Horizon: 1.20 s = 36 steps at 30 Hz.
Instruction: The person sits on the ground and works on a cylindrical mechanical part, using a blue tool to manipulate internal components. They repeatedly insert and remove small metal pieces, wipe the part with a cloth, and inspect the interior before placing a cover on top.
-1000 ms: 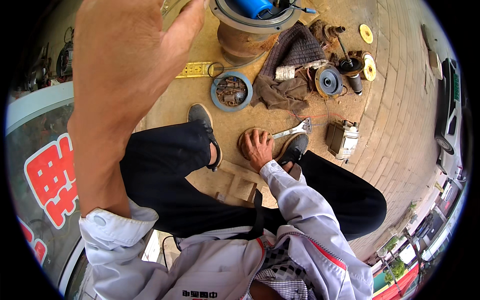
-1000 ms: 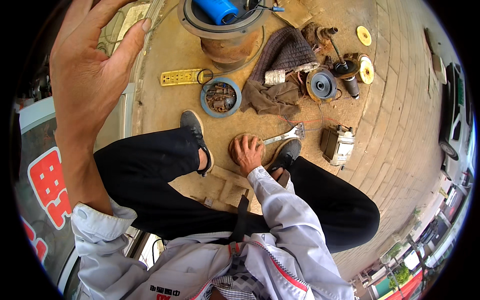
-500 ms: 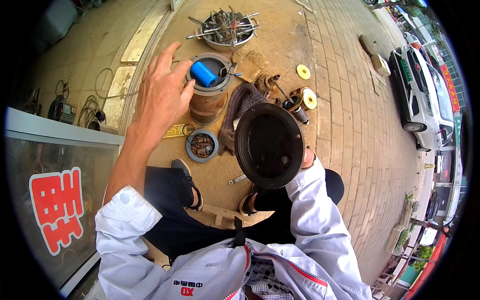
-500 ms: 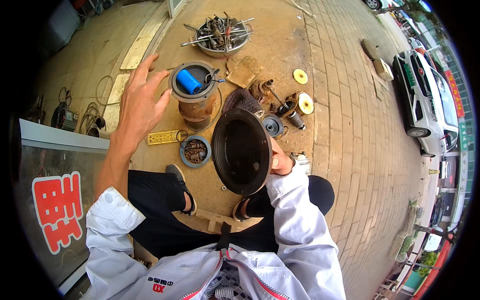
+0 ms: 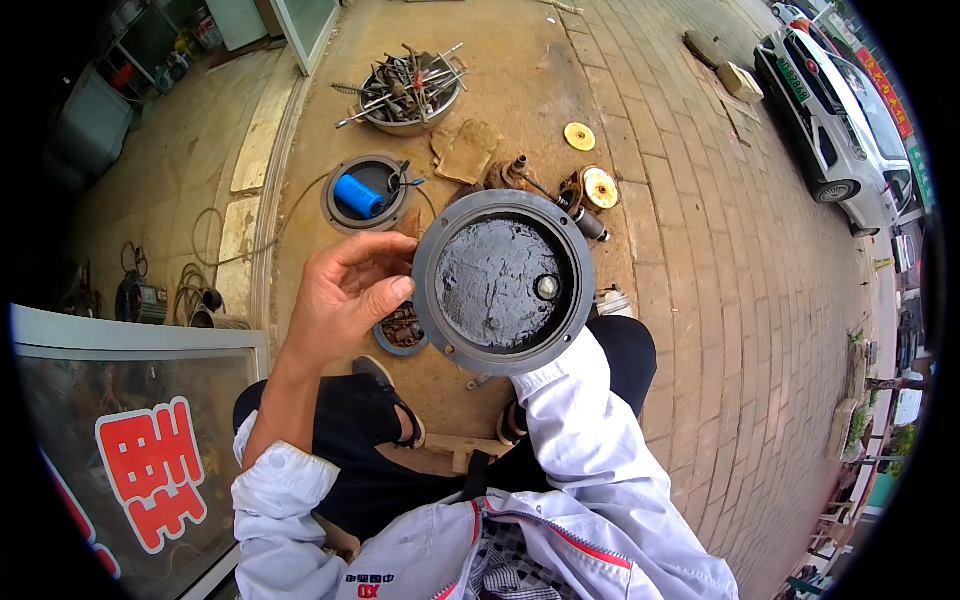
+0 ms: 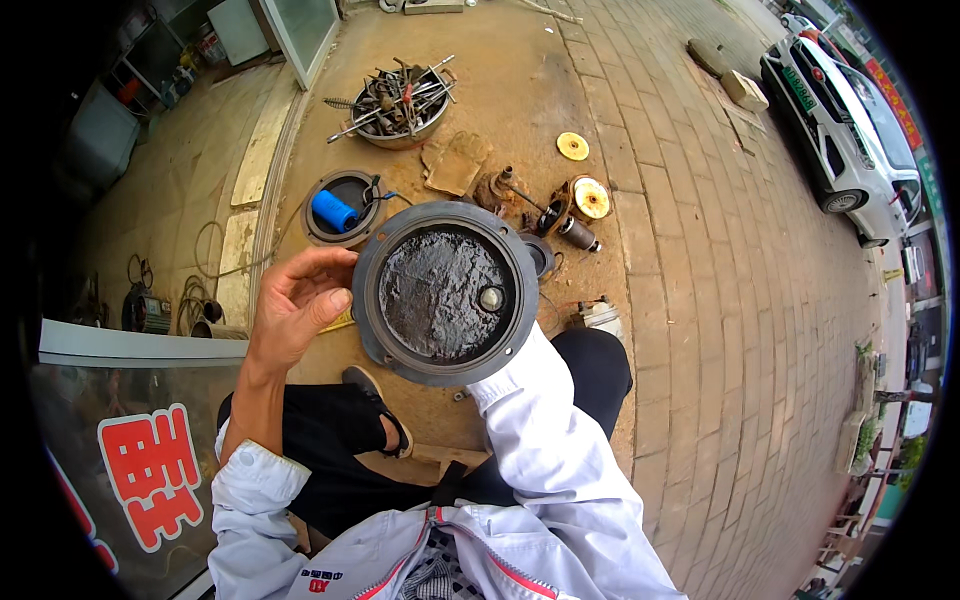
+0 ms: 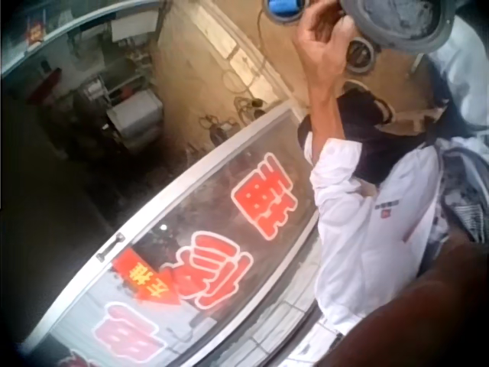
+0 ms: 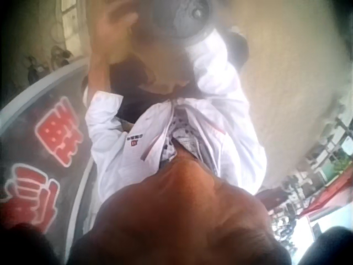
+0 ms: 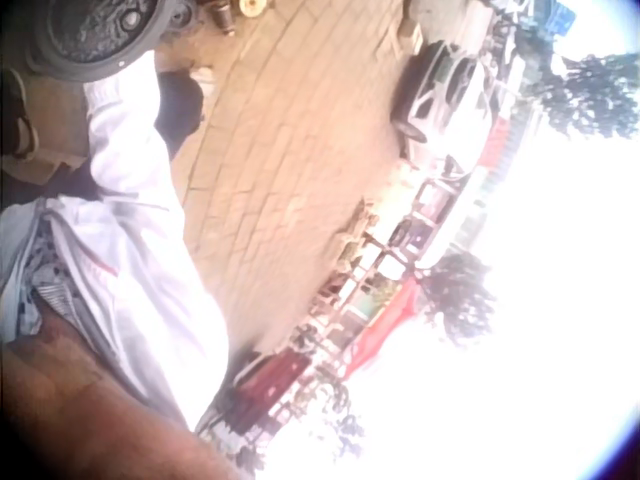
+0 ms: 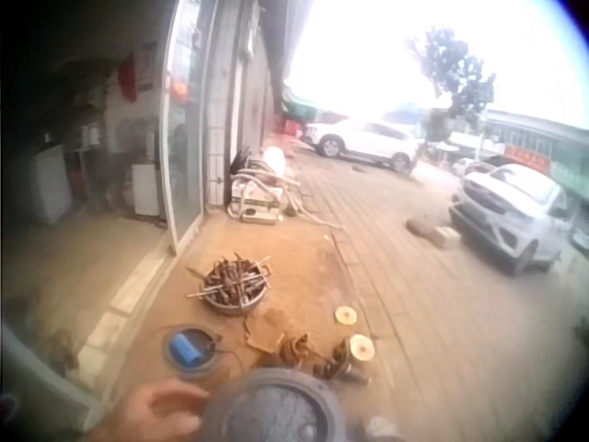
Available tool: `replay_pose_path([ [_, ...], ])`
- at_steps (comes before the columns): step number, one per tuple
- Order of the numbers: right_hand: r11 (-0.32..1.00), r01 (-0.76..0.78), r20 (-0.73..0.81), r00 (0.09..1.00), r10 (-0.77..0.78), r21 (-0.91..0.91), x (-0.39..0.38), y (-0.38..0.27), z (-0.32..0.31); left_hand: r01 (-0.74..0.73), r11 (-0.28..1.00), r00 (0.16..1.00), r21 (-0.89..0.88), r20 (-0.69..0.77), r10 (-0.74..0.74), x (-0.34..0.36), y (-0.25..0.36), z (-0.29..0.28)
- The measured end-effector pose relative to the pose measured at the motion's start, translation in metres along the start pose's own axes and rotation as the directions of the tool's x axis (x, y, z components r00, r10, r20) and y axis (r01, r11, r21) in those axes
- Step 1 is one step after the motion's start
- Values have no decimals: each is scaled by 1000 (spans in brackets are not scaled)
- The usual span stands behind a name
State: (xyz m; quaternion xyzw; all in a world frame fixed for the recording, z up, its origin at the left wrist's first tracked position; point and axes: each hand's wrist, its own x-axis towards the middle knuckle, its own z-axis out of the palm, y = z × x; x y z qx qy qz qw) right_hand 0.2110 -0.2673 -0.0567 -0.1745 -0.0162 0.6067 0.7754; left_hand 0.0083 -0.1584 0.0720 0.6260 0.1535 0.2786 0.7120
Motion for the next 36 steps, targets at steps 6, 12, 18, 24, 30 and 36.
replay_pose_path([
  [6, 1000, 9, -37, 999, -9, 9, 4, -1, -11, 3, 999, 1000, 32, -8, -3, 4, -2, 3],
  [12, 997, -25, -114, 993, 16, -77, 6, -1, -22, -36, 995, 979, 92, -195, 54, 6, 16, -17],
  [18, 991, 111, 152, 983, -98, -79, -20, -10, 21, -146, 989, 740, -21, -666, 95, 7, 43, -117],
  [24, 789, 36, -58, 994, -90, -614, 17, -27, 69, -150, 988, 676, -40, -733, 73, 5, 38, -130],
  [30, 539, -27, -5, 999, 44, -842, 79, -54, 59, -135, 991, 685, -10, -724, 86, 12, 33, -125],
  [36, 775, -126, -55, 992, 117, -619, 94, -62, 54, -153, 988, 647, 14, -754, 111, 12, 35, -130],
])
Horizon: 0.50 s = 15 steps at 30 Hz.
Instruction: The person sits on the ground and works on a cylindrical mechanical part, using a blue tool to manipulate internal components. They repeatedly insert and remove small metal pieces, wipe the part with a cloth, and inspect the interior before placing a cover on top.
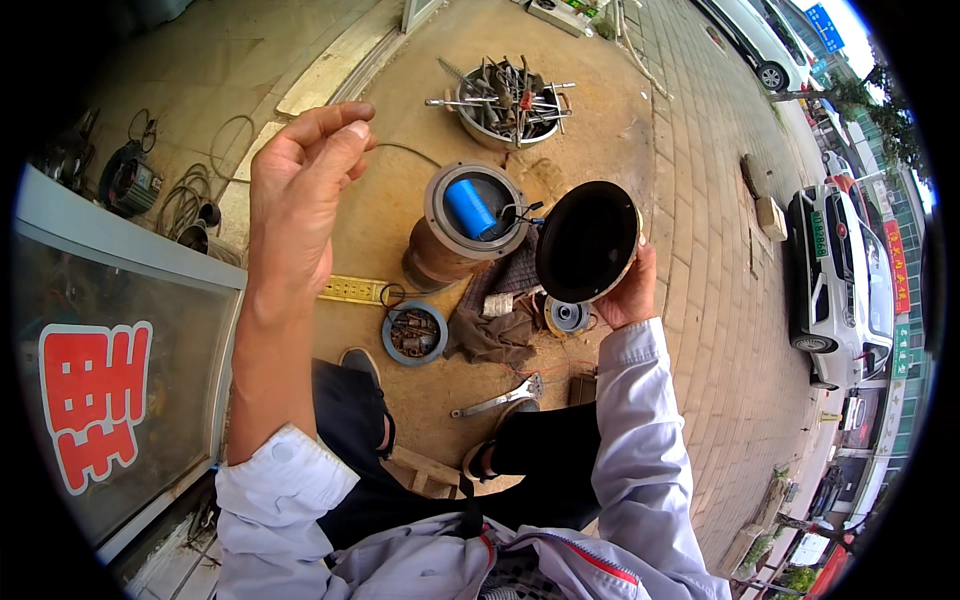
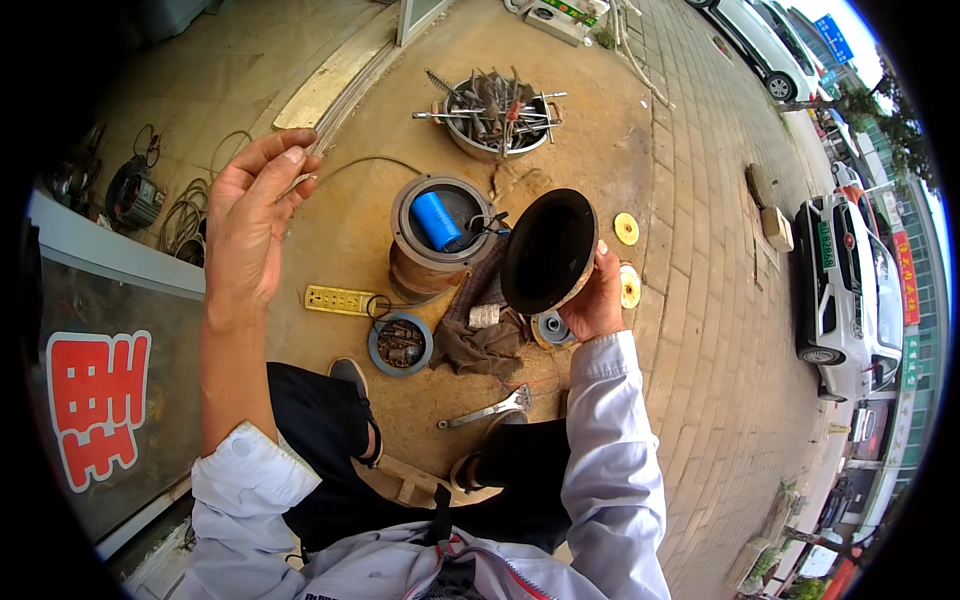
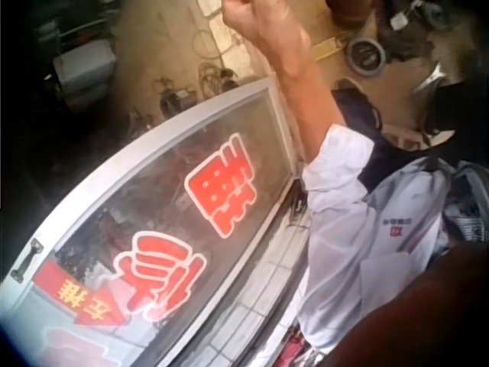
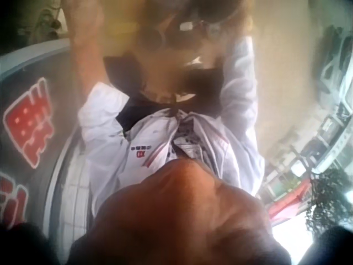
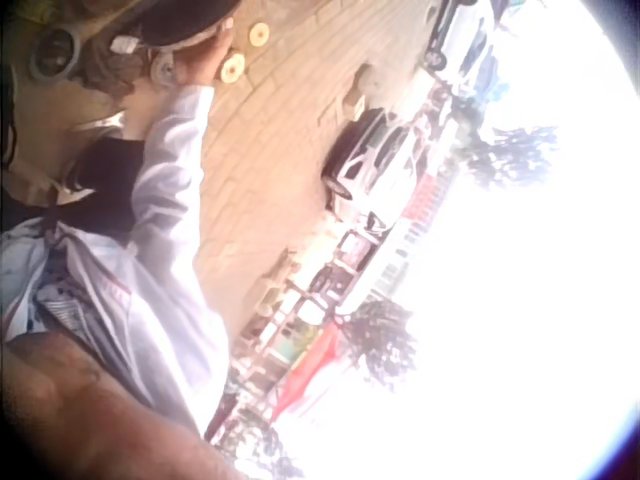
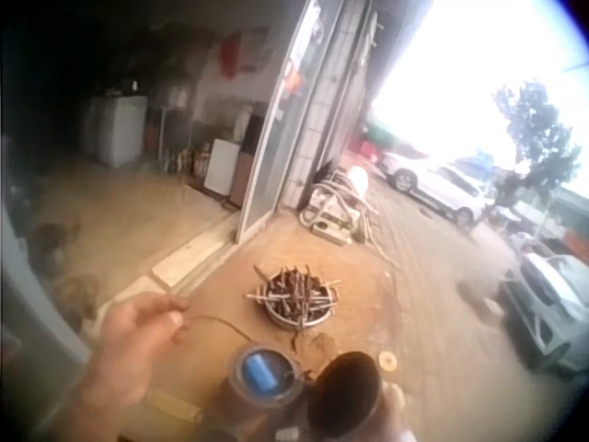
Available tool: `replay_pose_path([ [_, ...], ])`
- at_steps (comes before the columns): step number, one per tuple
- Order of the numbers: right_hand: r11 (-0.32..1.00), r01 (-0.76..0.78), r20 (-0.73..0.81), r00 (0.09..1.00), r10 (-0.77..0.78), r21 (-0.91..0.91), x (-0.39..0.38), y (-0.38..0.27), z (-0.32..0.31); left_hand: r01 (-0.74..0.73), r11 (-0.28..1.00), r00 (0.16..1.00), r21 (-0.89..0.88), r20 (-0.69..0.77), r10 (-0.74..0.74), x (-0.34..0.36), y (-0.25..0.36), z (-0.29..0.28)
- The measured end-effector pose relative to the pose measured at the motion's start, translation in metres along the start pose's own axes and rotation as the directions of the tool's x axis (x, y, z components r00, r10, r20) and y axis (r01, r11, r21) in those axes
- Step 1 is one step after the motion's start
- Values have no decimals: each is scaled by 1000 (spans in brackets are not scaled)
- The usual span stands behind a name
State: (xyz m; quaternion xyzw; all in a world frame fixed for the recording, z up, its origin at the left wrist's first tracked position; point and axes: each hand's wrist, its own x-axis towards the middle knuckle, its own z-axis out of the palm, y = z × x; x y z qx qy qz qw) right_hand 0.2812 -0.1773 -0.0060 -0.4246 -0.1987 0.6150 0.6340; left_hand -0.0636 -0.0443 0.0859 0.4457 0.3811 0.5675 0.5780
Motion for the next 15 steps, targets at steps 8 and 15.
replay_pose_path([
  [8, 998, -49, -63, 997, 52, 46, 11, 7, 6, -10, 998, 998, 67, 68, 6, 8, -3, -14],
  [15, 997, -43, -8, 999, 43, -62, 26, 7, 20, -35, 993, 998, 114, 56, 29, 6, -3, -10],
])
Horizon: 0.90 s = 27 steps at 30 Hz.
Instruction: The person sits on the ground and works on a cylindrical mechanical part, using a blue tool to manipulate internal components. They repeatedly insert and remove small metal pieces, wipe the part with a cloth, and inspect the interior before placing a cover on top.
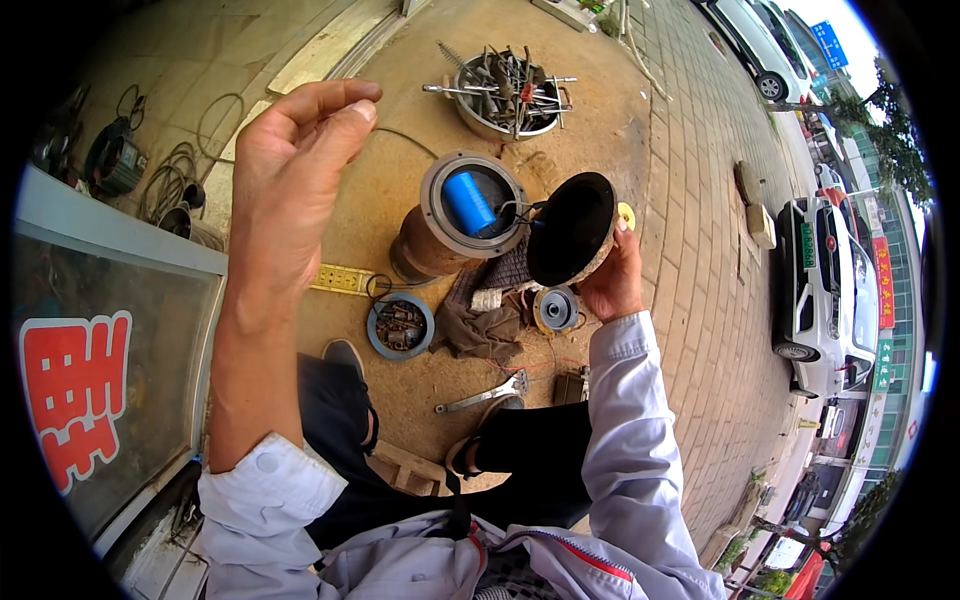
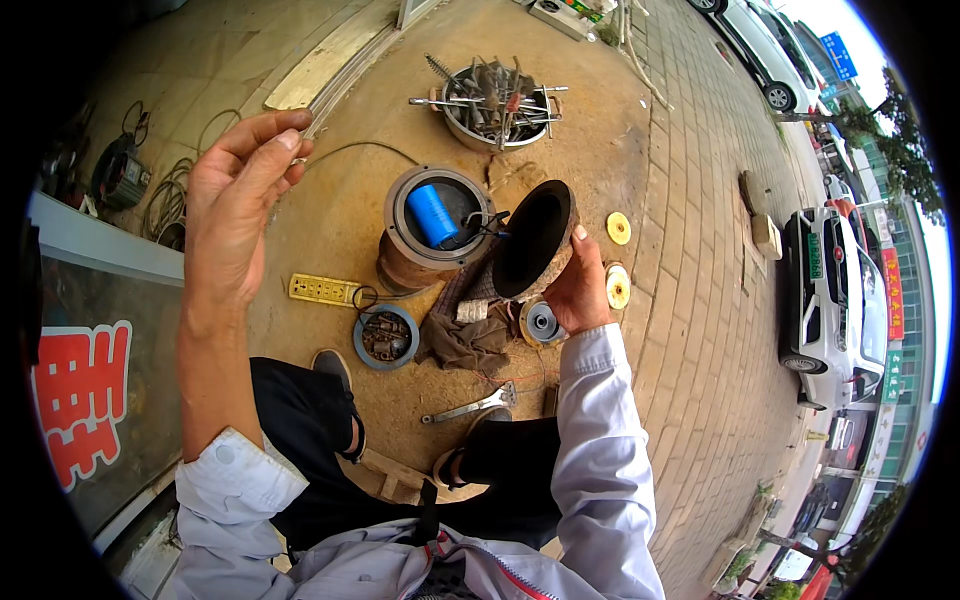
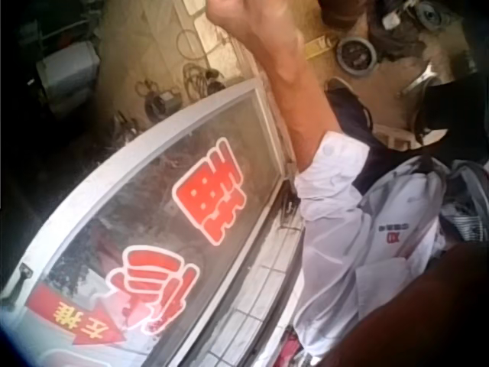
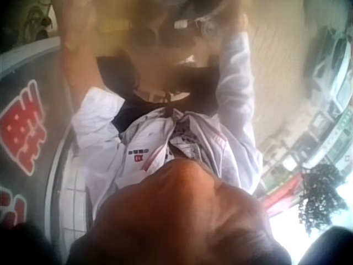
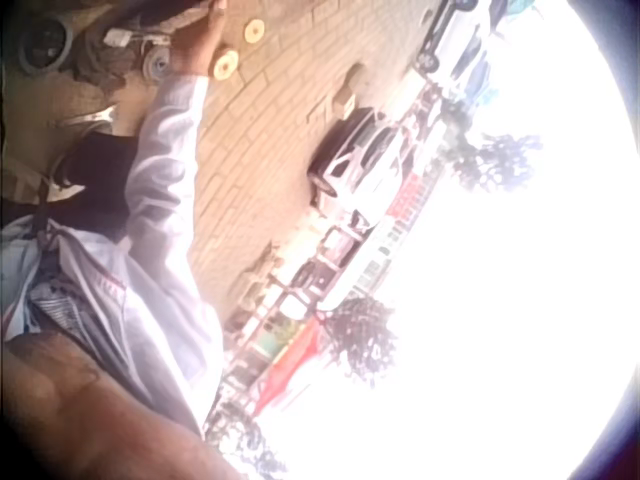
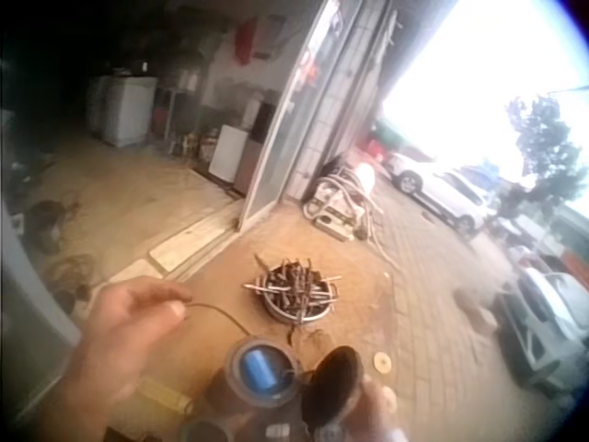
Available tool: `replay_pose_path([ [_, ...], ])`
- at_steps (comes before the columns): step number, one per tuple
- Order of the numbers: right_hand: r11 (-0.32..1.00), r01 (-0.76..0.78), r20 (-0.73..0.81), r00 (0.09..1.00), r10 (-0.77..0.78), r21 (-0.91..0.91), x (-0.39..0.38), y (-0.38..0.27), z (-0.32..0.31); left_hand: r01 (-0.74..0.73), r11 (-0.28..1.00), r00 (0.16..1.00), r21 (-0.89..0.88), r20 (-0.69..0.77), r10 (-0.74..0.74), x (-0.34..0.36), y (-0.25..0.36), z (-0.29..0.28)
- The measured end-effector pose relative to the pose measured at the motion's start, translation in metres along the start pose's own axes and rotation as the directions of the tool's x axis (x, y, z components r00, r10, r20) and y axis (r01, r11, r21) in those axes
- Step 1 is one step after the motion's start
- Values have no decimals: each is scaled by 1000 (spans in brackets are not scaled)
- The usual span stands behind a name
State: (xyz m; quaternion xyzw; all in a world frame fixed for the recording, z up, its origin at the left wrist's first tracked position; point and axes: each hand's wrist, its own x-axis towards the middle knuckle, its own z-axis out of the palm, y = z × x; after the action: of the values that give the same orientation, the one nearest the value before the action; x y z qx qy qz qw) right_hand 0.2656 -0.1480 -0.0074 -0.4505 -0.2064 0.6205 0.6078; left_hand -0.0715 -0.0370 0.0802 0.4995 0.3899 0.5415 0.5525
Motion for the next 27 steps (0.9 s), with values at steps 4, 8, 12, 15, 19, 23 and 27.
replay_pose_path([
  [4, 978, 50, -2, 999, -52, -200, 10, -3, 15, -18, 998, 999, -61, -42, 16, -3, 5, 8],
  [8, 810, -157, -166, 983, 75, -565, 19, -20, 34, -31, 999, 999, 11, -32, 32, -5, 5, 2],
  [12, 646, -27, -90, 994, -65, -763, 16, -21, 91, -45, 999, 998, 14, -34, 46, -7, 6, -1],
  [15, 472, 75, 14, 991, -132, -878, 36, -9, 66, -51, 999, 999, 16, -16, 51, -6, 8, 2],
  [19, 222, 61, 14, 978, -207, -973, 42, -4, 82, -64, 997, 996, 43, -54, 66, -10, 10, 1],
  [23, 70, 81, 68, 981, -180, -994, 50, -5, 99, -62, 997, 996, 43, -64, 64, -12, 12, 1],
  [27, 3, 119, 117, 984, -135, -993, 59, -4, 112, -57, 998, 996, 28, -62, 59, -12, 13, -2],
])
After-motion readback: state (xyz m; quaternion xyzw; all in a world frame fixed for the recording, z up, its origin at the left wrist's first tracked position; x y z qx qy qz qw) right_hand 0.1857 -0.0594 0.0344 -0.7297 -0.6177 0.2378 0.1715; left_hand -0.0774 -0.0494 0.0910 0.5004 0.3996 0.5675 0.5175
